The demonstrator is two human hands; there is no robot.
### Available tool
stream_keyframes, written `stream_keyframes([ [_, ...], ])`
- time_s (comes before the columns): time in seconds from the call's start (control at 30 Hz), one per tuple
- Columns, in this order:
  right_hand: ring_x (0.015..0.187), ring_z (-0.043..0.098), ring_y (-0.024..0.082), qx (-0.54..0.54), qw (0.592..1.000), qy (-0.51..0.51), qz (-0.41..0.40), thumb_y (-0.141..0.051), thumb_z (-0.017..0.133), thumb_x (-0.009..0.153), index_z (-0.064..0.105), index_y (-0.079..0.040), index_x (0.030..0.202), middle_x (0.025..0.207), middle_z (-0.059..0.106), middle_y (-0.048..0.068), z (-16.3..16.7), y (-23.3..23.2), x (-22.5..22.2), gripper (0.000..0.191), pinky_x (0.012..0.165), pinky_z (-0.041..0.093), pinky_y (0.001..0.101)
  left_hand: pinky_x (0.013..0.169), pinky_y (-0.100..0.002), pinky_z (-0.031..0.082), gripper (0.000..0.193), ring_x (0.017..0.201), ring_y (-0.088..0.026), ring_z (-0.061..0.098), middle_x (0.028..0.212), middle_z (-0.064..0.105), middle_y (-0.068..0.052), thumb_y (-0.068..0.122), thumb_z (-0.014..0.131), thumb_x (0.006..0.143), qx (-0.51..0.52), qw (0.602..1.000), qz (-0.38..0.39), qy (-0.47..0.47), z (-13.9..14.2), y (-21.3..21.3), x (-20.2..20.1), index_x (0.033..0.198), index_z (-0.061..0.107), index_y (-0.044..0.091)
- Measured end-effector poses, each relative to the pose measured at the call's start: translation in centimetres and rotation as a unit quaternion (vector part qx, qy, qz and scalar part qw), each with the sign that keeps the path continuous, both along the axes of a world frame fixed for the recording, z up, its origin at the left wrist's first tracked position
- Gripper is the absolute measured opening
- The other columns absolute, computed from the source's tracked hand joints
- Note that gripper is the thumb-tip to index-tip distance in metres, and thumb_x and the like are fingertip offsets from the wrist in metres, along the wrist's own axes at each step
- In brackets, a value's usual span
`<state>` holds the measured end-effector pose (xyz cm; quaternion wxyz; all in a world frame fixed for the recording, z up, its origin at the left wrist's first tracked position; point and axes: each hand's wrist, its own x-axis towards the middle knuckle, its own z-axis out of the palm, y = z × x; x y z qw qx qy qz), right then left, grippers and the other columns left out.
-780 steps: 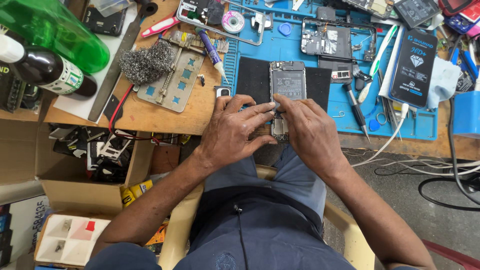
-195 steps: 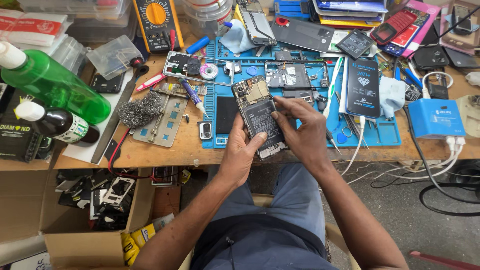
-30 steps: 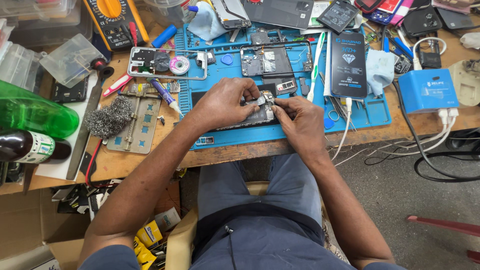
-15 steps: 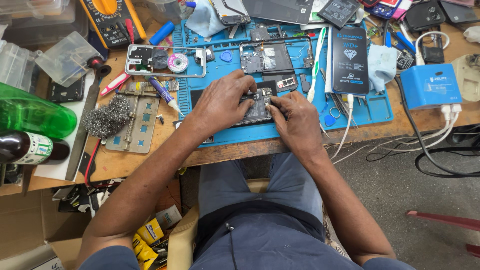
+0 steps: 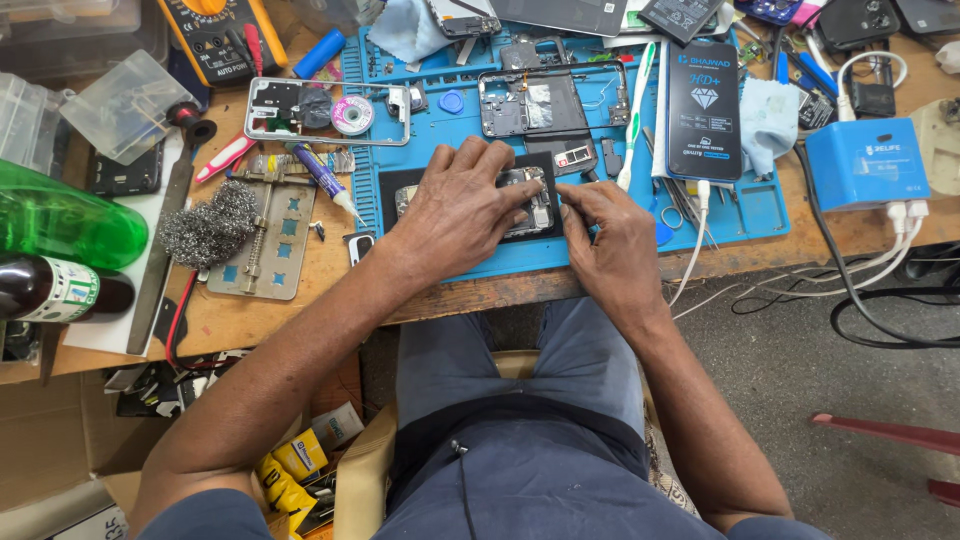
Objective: The person works on a disassembled smartphone at a repair bench, prying at the internal components and battery with a small tool, then uses a flat metal file-like tool on the phone frame. They reposition the phone repeatedly, then plug a charging cable into the phone and hold it while it charges.
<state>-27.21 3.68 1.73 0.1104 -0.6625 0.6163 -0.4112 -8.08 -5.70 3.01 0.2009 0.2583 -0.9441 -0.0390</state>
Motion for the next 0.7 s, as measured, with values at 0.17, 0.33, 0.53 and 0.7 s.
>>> stream_keyframes([
  [0.17, 0.089, 0.073, 0.027, 0.000, 1.000, -0.004, -0.002, 0.001, 0.066, 0.097, 0.073, 0.001, 0.120, 0.106, 0.072, 0.016, -0.1, 0.2, -0.3, 0.024, 0.074, 0.057, 0.0367, 0.086, -0.047, 0.037, 0.037, 0.110, -0.028, 0.051, 0.113, 0.058, -0.010, 0.034, 0.072, 0.092, -0.003, 1.000, 0.007, -0.030, -0.1, 0.2, 0.1, 0.127, 0.074, 0.021],
  [0.33, 0.089, 0.073, 0.027, 0.005, 1.000, 0.000, 0.004, 0.001, 0.067, 0.095, 0.072, 0.001, 0.122, 0.109, 0.071, 0.017, -0.1, 0.2, -0.4, 0.027, 0.073, 0.057, 0.0374, 0.088, -0.047, 0.035, 0.037, 0.115, -0.027, 0.049, 0.121, 0.057, -0.010, 0.039, 0.070, 0.095, -0.027, 0.999, 0.011, -0.024, 0.0, 0.4, -0.1, 0.128, 0.072, 0.022],
  [0.53, 0.093, 0.074, 0.026, -0.006, 1.000, 0.001, -0.006, 0.001, 0.067, 0.097, 0.072, 0.000, 0.123, 0.110, 0.071, 0.016, 0.0, 0.6, -0.9, 0.027, 0.075, 0.058, 0.0360, 0.091, -0.048, 0.034, 0.042, 0.121, -0.028, 0.047, 0.130, 0.054, -0.011, 0.041, 0.069, 0.094, -0.040, 0.999, 0.024, -0.023, -0.3, 0.8, 0.0, 0.131, 0.069, 0.020],
  [0.7, 0.090, 0.074, 0.026, 0.002, 1.000, -0.005, -0.012, 0.000, 0.067, 0.097, 0.073, -0.001, 0.122, 0.110, 0.072, 0.016, 0.1, 0.5, -1.3, 0.025, 0.072, 0.059, 0.0357, 0.090, -0.050, 0.034, 0.042, 0.122, -0.029, 0.046, 0.130, 0.053, -0.013, 0.040, 0.070, 0.093, -0.038, 0.998, 0.034, -0.029, -0.6, 1.2, -0.3, 0.130, 0.069, 0.020],
])
